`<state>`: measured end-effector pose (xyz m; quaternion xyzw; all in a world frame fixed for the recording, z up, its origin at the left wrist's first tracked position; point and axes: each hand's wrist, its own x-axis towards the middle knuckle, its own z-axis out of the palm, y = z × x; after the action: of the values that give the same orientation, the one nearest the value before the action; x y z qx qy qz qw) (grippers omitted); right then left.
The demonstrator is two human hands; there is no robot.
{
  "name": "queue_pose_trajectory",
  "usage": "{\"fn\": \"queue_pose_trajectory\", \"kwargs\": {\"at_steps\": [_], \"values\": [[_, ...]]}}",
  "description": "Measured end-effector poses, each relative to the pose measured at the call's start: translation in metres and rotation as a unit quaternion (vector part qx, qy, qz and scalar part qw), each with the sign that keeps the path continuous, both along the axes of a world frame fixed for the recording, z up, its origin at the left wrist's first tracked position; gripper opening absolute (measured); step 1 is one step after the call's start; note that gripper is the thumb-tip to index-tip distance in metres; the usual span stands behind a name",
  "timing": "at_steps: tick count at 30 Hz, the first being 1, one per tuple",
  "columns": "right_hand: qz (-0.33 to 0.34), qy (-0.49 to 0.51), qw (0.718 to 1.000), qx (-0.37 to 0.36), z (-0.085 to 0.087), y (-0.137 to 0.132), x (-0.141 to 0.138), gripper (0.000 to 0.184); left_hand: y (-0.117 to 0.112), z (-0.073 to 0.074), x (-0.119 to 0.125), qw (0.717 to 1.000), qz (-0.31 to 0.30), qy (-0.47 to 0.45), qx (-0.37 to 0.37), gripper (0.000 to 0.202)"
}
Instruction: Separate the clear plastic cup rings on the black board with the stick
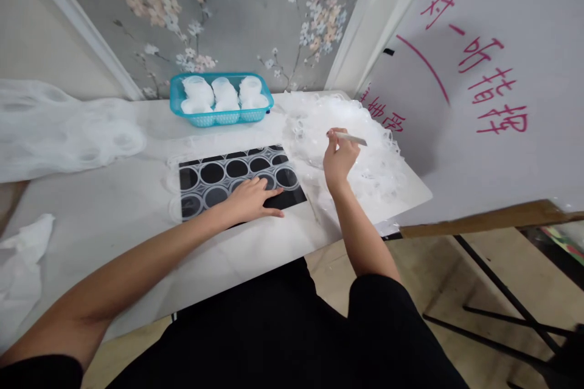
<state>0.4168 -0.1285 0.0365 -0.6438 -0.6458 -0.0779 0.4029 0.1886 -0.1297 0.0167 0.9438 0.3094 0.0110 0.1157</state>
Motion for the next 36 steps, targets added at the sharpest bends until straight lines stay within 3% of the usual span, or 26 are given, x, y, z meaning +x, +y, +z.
{"fn": "queue_pose_trajectory", "kwargs": {"at_steps": [2, 6, 9, 12, 15, 17, 22, 26, 29, 32, 36], "values": [[0.008, 0.050, 0.998, 0.028, 0.001, -0.005, -0.013, 0.036, -0.004, 0.001, -0.009, 1.000, -0.016, -0.010, 0.006, 0.081], [0.156, 0.111, 0.977, -0.091, -0.028, -0.042, -0.065, 0.025, -0.017, -0.001, -0.035, 0.996, -0.011, -0.031, 0.083, 0.078], [0.200, 0.163, 0.955, -0.144, -0.047, -0.058, -0.085, 0.023, -0.024, -0.002, -0.049, 0.993, -0.003, -0.010, 0.119, 0.074], [0.170, 0.223, 0.950, -0.135, -0.043, -0.057, -0.081, 0.025, -0.027, -0.003, -0.054, 0.992, -0.002, 0.002, 0.128, 0.073], [0.085, 0.267, 0.958, -0.065, -0.026, -0.055, -0.072, 0.032, -0.029, -0.002, -0.055, 0.991, -0.006, -0.004, 0.134, 0.075], [0.066, 0.266, 0.961, -0.042, -0.019, -0.058, -0.073, 0.033, -0.031, -0.001, -0.055, 0.991, -0.008, -0.009, 0.136, 0.075], [0.150, 0.264, 0.941, -0.152, -0.030, -0.071, -0.091, 0.030, -0.027, -0.006, -0.055, 0.993, 0.003, 0.004, 0.117, 0.074], [0.146, 0.279, 0.931, -0.185, -0.043, -0.061, -0.085, 0.034, -0.021, -0.011, -0.054, 0.995, 0.000, 0.002, 0.095, 0.072], [0.136, 0.255, 0.936, -0.204, -0.041, -0.042, -0.068, 0.037, -0.020, -0.012, -0.055, 0.996, -0.004, -0.005, 0.093, 0.072], [0.120, 0.237, 0.948, -0.176, -0.032, -0.031, -0.058, 0.039, -0.020, -0.011, -0.057, 0.996, -0.007, -0.005, 0.092, 0.071], [0.147, 0.210, 0.958, -0.129, -0.027, -0.044, -0.071, 0.029, -0.021, -0.010, -0.058, 0.995, -0.014, 0.000, 0.100, 0.070]]}}
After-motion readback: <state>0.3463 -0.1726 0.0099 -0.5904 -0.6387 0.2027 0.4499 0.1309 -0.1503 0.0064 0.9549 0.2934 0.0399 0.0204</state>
